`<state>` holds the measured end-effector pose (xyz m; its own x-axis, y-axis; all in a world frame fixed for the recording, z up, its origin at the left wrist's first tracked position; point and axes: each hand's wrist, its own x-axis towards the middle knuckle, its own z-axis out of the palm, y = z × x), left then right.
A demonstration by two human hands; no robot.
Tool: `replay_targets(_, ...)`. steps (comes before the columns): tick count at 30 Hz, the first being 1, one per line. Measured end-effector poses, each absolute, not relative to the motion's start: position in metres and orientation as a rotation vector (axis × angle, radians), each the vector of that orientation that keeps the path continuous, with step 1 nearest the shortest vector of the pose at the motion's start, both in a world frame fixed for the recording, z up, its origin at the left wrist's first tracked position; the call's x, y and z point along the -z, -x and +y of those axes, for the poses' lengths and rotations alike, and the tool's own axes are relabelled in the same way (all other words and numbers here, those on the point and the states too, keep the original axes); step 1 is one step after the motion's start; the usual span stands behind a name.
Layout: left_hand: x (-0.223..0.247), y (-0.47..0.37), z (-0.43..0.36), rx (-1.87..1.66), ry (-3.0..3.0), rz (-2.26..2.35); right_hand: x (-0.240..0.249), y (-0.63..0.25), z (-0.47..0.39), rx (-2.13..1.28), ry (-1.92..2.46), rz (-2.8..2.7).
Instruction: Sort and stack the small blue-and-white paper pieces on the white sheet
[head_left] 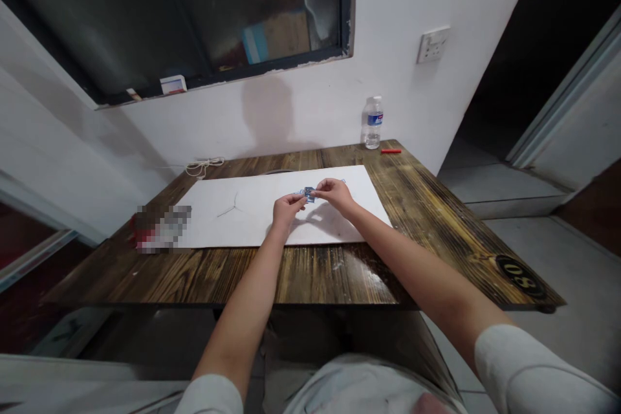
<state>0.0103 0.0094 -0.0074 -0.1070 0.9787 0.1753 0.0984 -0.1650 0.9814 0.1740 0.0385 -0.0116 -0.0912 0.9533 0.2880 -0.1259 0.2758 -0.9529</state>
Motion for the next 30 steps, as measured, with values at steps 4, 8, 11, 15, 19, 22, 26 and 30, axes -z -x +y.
replay_targets(4, 0.0087, -0.0098, 0.0109, -1.374, -1.368, 1.242, 0.0134, -0.1749, 0.0398, -1.152, 0.842, -1.31)
replay_targets(8, 0.0096, -0.0089, 0.0125, -1.364, -1.384, 1.231, 0.0145, -0.1734, 0.0397, -1.231, 0.803, -1.316)
replay_targets(11, 0.0097, -0.0087, 0.0126, -1.36, -1.387, 1.22, 0.0146, -0.1725, 0.039, -1.268, 0.783, -1.318)
replay_targets(15, 0.0089, -0.0092, 0.0114, -1.356, -1.371, 1.211, 0.0134, -0.1731, 0.0379, -1.258, 0.771, -1.329)
replay_targets(19, 0.0073, -0.0102, 0.0099, -1.346, -1.361, 1.226, 0.0133, -0.1742, 0.0385, -1.235, 0.786, -1.357)
replay_targets(22, 0.0064, -0.0105, 0.0094, -1.333, -1.365, 1.229, 0.0147, -0.1748, 0.0404, -1.21, 0.802, -1.379)
replay_targets(26, 0.0062, -0.0104, 0.0097, -1.32, -1.381, 1.22, 0.015, -0.1765, 0.0424, -1.211, 0.81, -1.408)
replay_targets(30, 0.007, -0.0098, 0.0106, -1.306, -1.409, 1.216, 0.0131, -0.1796, 0.0432, -1.206, 0.82, -1.446)
